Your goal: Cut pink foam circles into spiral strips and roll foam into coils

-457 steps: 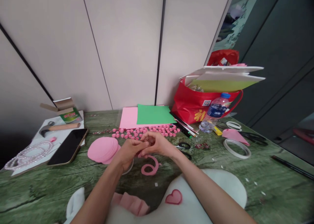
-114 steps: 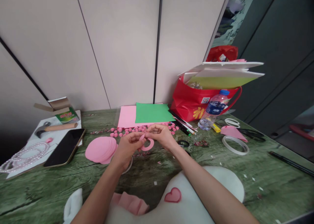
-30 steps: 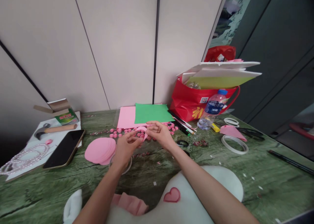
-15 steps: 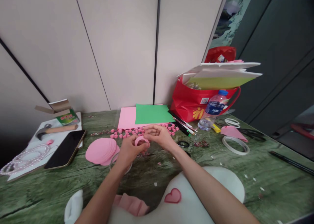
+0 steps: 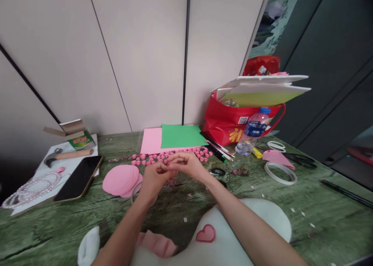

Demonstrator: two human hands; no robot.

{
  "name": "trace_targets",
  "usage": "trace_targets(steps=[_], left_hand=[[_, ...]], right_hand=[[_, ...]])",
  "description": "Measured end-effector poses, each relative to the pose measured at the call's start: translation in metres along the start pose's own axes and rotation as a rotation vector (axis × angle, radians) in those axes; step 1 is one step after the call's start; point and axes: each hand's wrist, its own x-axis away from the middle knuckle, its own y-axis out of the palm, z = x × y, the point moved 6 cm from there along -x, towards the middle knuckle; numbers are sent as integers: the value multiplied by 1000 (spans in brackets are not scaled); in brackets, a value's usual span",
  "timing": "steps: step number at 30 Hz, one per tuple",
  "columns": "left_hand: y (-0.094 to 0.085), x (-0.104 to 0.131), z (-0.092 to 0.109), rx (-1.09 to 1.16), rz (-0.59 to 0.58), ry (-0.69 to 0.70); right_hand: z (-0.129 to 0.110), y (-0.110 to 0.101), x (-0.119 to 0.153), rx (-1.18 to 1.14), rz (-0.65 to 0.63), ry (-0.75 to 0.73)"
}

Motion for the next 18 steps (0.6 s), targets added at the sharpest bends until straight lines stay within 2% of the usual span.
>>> trace_targets(steps=[5,8,12,18], left_hand=[[-13,-2,3,189,150,11],[-21,-5,2,317,231,34],[-25,-8,-2,412,255,22],[-22,-8,-3,412,239,28]], right_hand=[[2,-6,-3,-81,108,-43],[10,-1,-3,-152,67,40],[17,9,0,-215,3,139],[21,13,2,-301,38,184]])
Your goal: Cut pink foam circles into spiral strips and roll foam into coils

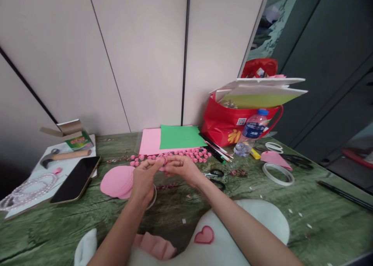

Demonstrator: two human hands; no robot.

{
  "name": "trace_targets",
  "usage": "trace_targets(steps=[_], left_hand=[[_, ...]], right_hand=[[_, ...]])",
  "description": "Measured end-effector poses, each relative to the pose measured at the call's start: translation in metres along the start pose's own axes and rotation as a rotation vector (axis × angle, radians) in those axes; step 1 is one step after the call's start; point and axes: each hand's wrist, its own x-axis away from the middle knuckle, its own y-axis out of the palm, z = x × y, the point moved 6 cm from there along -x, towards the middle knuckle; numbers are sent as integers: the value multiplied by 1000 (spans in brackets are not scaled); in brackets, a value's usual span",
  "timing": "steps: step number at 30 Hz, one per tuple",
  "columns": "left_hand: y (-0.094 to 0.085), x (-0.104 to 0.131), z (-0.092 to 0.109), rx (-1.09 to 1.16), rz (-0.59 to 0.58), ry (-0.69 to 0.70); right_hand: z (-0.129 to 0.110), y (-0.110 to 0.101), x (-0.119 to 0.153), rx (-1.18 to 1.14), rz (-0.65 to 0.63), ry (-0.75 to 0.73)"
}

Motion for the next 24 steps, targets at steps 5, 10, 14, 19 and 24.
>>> trace_targets(steps=[5,10,14,19,24], left_hand=[[1,0,3,-71,-13,46],[0,0,9,-207,-9,98],[0,2,14,-260,4,156],[2,3,15,-269,-10,175],[2,1,17,-297,-36,212]], right_hand=[[-2,0,-1,-17,6,10],[-7,-4,-2,-14,50,-19],[-8,-6,-3,21,58,-38],[-6,-2,-2,7,-6,-26],[-9,-4,-1,-33,-20,-10]])
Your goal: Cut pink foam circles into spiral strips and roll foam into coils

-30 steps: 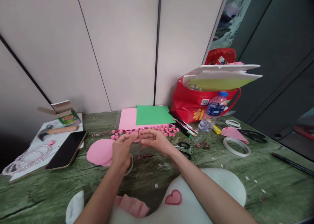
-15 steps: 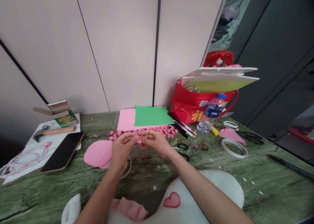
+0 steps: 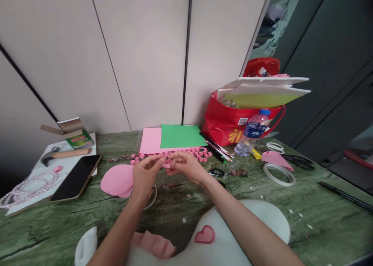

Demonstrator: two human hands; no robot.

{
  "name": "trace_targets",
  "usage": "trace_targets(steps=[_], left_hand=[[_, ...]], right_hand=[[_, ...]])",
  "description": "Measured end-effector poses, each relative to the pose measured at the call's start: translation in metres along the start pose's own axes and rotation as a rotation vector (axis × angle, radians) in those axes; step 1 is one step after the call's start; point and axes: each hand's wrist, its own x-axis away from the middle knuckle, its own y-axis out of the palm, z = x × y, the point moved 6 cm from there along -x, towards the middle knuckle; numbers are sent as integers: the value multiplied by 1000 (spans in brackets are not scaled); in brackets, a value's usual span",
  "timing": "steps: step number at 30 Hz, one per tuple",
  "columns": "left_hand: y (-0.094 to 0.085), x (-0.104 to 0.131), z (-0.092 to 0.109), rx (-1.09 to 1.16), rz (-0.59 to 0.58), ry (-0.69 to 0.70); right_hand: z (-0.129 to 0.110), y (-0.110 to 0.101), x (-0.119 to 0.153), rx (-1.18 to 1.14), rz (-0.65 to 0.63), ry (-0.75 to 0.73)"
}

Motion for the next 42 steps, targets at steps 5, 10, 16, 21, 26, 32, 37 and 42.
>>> trace_targets(steps=[5,10,16,21,26,32,37,42], left_hand=[[0,0,1,-55,-7,39],[0,1,2,-110,-2,64],[-1,-1,-2,-110,-16,37],[7,1,-6,-211,-154,-31],[12,4,-8,-250,-214,-70],[18,7,-12,-202,-286,-103],[18,7,-13,-174,-268,-119],[16,6,-11,-141,-247,-119]], right_hand=[[-2,0,2,34,-47,27],[0,1,4,66,-111,75],[-5,-9,2,73,-18,20],[-10,-18,-1,127,114,-53],[-13,-21,-3,253,149,-132],[-12,-15,-2,287,92,-153],[-18,-15,0,409,164,-240],[-22,-20,3,611,275,-306]])
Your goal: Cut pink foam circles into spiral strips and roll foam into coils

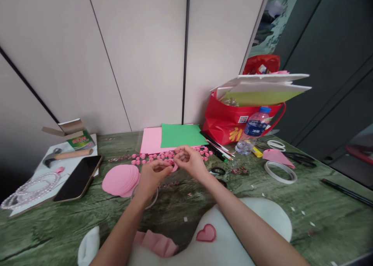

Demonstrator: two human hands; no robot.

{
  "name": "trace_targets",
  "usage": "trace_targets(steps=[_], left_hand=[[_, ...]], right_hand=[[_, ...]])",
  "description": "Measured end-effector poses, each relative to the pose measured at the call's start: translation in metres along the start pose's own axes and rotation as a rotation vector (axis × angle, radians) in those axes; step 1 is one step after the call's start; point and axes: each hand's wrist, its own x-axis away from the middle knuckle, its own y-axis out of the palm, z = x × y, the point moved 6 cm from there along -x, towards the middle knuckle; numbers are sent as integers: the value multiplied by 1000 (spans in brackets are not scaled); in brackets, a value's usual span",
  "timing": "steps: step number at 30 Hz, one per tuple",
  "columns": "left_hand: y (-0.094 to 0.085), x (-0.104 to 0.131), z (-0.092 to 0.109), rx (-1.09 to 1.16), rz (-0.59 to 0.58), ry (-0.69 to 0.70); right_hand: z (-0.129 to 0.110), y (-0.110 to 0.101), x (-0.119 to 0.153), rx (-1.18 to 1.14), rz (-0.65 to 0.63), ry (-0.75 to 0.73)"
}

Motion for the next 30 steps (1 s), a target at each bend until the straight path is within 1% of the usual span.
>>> trace_targets(steps=[3,5,8,10,12,15,18,22,25,28,29,30], left_hand=[[0,-1,0,-12,-3,19],[-1,-2,-1,-39,14,33],[-1,-2,-1,-88,28,47],[0,-2,-2,-69,0,17],[4,0,-3,-30,-53,-26],[8,3,-2,-7,-109,-74],[9,6,-1,4,-106,-99],[8,7,0,-14,-89,-95],[6,5,-1,-16,-37,-99],[-1,3,-1,98,65,-84],[-5,2,-1,162,113,-78],[-9,2,-1,231,161,-78]], right_hand=[[-4,-2,1,75,24,-30],[-7,-1,2,50,18,-46],[-9,4,3,-79,-58,-42],[-8,9,3,-171,-126,-19],[-7,13,4,-235,-178,2],[-8,16,6,-287,-236,6],[-11,16,7,-293,-261,-17],[-11,15,6,-244,-225,-41],[-8,15,4,-205,-173,-40],[-6,9,2,-172,-43,-35],[-6,8,2,-180,-14,-15],[-4,9,3,-202,-11,22]])
